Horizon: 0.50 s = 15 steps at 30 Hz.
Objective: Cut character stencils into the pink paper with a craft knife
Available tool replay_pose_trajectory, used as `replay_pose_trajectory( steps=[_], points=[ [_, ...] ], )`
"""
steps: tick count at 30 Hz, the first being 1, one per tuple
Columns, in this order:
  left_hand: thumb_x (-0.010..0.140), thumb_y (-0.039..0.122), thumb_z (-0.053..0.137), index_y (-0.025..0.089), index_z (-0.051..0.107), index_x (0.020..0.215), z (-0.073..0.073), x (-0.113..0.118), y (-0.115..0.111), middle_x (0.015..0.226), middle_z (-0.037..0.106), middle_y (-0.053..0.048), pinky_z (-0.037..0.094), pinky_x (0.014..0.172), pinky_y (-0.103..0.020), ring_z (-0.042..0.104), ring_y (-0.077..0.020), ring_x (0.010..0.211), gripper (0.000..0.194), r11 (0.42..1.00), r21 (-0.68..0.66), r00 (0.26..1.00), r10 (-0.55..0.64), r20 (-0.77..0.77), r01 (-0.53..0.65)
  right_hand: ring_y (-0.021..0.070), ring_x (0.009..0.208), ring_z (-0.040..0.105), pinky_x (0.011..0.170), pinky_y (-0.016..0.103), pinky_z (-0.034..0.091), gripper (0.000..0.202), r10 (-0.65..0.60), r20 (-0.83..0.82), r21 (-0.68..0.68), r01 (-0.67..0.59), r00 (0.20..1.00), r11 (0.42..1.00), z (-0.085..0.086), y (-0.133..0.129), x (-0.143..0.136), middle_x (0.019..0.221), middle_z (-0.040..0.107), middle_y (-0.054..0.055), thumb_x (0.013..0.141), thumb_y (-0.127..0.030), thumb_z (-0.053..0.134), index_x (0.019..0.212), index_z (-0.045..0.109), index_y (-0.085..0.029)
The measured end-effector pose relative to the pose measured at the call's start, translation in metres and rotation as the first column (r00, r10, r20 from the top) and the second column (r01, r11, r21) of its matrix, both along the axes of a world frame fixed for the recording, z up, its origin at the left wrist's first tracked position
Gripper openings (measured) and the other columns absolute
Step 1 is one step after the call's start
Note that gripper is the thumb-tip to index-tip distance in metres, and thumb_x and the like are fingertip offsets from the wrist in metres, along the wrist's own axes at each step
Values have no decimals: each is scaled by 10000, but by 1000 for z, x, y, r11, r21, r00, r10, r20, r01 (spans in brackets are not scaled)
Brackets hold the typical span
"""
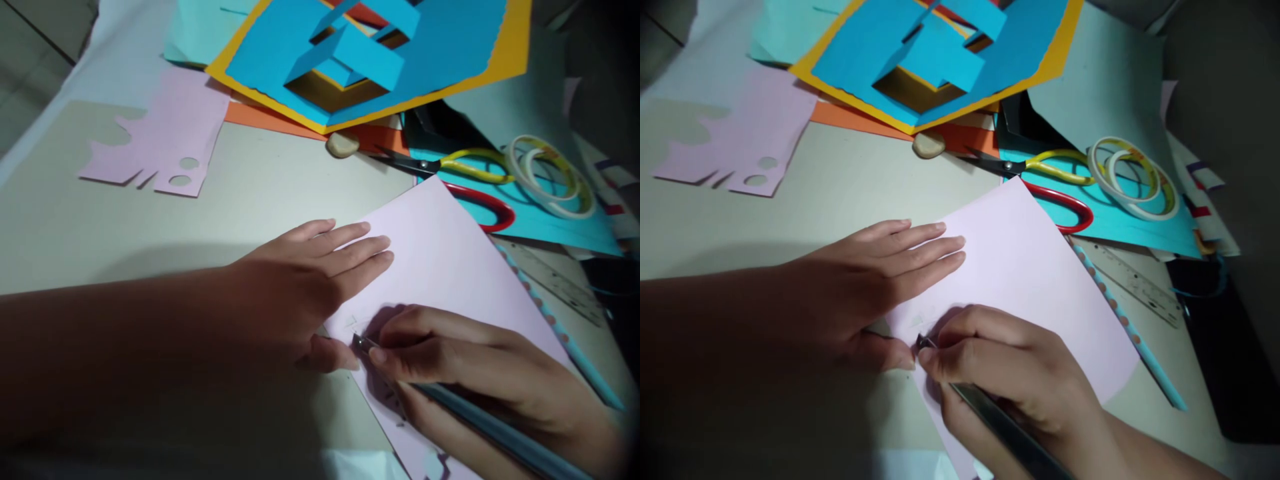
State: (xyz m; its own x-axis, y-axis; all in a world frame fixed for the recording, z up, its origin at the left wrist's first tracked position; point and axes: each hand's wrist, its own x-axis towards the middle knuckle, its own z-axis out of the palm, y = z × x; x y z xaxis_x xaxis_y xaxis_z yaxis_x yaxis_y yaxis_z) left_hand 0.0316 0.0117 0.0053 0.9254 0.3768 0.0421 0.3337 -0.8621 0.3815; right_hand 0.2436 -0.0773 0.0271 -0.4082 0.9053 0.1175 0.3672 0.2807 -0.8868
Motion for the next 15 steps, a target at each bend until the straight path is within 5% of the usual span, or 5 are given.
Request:
replay_pose_trajectory(
  steps=[8, 15],
  points=[
    [877, 655, 649, 65, 275, 1578, 5, 3, 1, 1670, 242, -150, 170, 1268, -500, 172, -325, 1569, 989, 1000, -6, 999, -3, -52, 3, 120, 832, 735, 718, 160, 589, 267, -10, 52, 15, 9, 999, 1000, 2, -4, 2, 938, 716, 25, 784, -9, 764, 925, 690, -222],
    [868, 670, 656, 62, 274, 1577, 6, 4, 0, 1670, 238, -144, 175, 1267, -501, 178, -323, 1568, 1009, 1000, 23, 997, -2, -81, 4, 103, 751, 733, 610, 135, 560, 176, -106, 96, -7, 107, 990, 994, 4, -6, 1, 917, 754, -7, 816, -100, 756, 870, 696, -256]
  ],
)
